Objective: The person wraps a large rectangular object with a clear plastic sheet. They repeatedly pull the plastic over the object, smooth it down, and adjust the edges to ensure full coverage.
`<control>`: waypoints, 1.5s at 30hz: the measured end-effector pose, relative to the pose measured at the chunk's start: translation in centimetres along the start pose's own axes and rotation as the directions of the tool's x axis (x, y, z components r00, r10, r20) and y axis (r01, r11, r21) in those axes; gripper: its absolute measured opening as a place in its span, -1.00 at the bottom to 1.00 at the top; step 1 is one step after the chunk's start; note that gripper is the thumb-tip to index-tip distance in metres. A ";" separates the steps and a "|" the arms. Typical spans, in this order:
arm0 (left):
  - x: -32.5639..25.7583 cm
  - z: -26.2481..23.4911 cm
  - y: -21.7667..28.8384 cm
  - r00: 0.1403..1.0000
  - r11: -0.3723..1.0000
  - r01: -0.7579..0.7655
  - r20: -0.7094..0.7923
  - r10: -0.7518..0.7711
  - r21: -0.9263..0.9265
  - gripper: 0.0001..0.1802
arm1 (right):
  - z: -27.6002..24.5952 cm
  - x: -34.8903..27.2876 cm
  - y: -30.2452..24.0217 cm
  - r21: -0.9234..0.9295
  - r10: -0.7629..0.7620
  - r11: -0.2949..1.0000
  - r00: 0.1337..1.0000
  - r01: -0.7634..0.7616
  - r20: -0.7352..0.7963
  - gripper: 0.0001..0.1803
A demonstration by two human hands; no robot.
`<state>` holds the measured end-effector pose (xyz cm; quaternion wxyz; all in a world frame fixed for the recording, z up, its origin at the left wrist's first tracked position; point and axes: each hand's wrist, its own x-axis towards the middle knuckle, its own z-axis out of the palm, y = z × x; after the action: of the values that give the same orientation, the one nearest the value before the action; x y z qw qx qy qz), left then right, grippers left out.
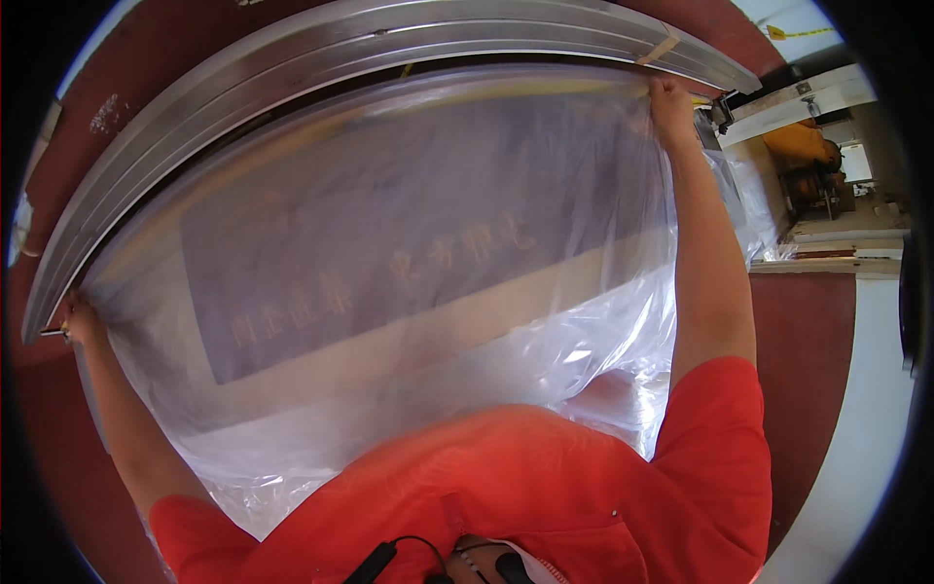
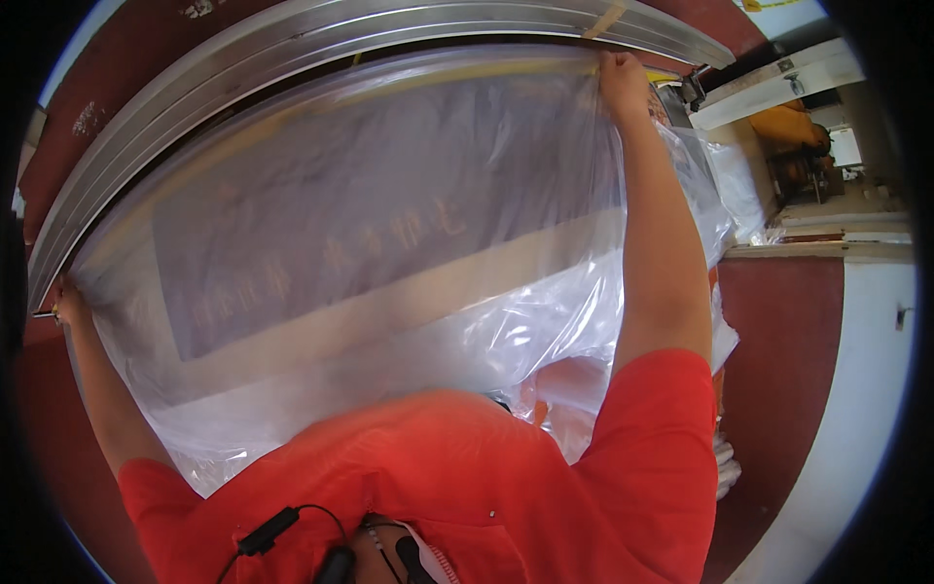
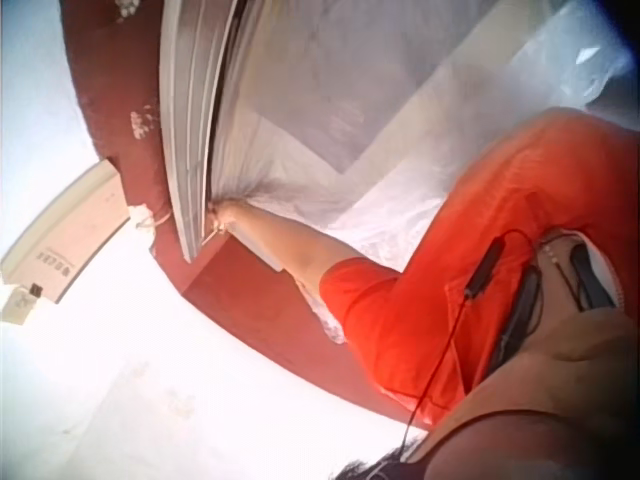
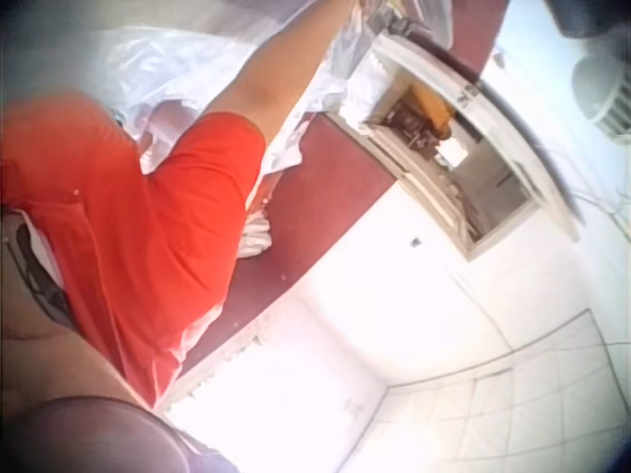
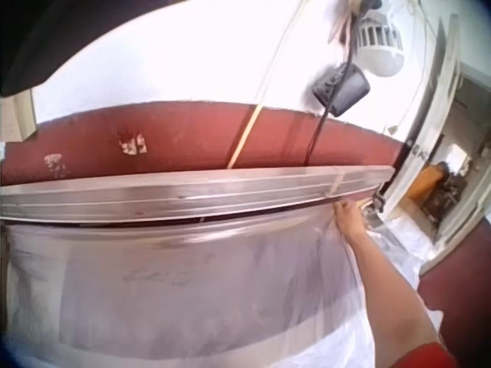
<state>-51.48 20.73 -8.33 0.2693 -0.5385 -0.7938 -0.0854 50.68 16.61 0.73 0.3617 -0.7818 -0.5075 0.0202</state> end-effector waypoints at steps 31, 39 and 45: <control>-0.9 -10.8 4.2 0.857 0.230 0.515 0.491 -0.159 -0.825 -0.74 | -0.4 -5.5 -6.6 0.263 0.051 0.947 0.896 -0.184 0.442 -0.45; -4.6 -13.3 0.9 0.989 0.911 0.010 0.137 0.051 -0.413 -0.66 | 1.1 -11.0 -8.8 0.635 0.034 0.688 0.889 -0.353 0.457 -0.66; -5.0 -12.7 -11.9 0.966 0.995 0.026 0.258 0.001 -0.099 -0.62 | -2.4 -8.6 -4.2 0.558 0.059 0.773 0.910 -0.302 0.410 -0.83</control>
<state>-56.52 6.46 1.51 0.1354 -0.5530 -0.8201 -0.0566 44.21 9.31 2.06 0.4881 -0.6506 -0.4532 0.3648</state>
